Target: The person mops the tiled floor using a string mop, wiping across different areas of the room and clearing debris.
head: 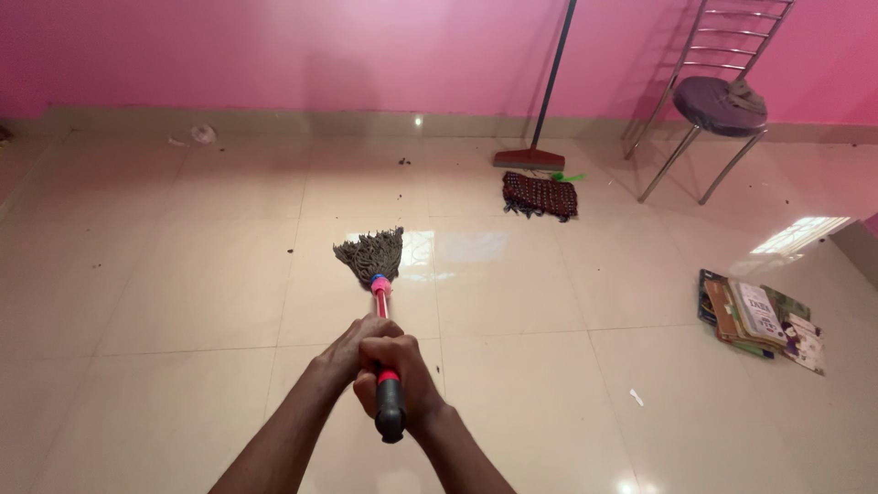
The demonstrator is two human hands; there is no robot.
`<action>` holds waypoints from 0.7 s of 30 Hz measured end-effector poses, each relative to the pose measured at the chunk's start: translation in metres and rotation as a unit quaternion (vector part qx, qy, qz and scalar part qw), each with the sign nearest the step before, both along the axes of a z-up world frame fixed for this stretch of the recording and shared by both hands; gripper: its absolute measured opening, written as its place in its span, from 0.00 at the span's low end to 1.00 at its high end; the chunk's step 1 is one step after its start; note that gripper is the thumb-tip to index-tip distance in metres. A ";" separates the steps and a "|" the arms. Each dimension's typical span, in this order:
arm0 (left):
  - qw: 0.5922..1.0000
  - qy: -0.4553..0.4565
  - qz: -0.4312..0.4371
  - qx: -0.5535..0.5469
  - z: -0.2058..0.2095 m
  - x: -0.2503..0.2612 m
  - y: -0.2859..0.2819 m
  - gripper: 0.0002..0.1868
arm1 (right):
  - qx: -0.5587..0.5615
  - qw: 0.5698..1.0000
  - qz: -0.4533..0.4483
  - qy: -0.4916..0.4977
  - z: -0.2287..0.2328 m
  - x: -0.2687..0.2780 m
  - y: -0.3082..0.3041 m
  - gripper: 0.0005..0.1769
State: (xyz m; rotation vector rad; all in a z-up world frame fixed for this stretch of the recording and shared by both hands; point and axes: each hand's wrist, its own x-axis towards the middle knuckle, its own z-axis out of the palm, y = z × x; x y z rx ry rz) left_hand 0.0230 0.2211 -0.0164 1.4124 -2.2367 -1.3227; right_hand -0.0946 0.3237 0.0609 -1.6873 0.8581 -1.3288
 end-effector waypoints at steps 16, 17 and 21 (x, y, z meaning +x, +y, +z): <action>0.999 0.039 0.012 0.004 -0.032 -0.020 0.132 0.05 | 0.195 0.978 0.047 -0.053 -0.012 -0.022 0.137 0.14; 0.999 0.038 0.016 -0.001 -0.030 -0.018 0.134 0.05 | 0.103 0.994 0.015 -0.017 -0.011 -0.020 0.142 0.12; 0.999 0.037 0.023 -0.006 -0.024 -0.012 0.159 0.04 | -0.037 0.998 -0.028 0.043 -0.008 -0.014 0.167 0.10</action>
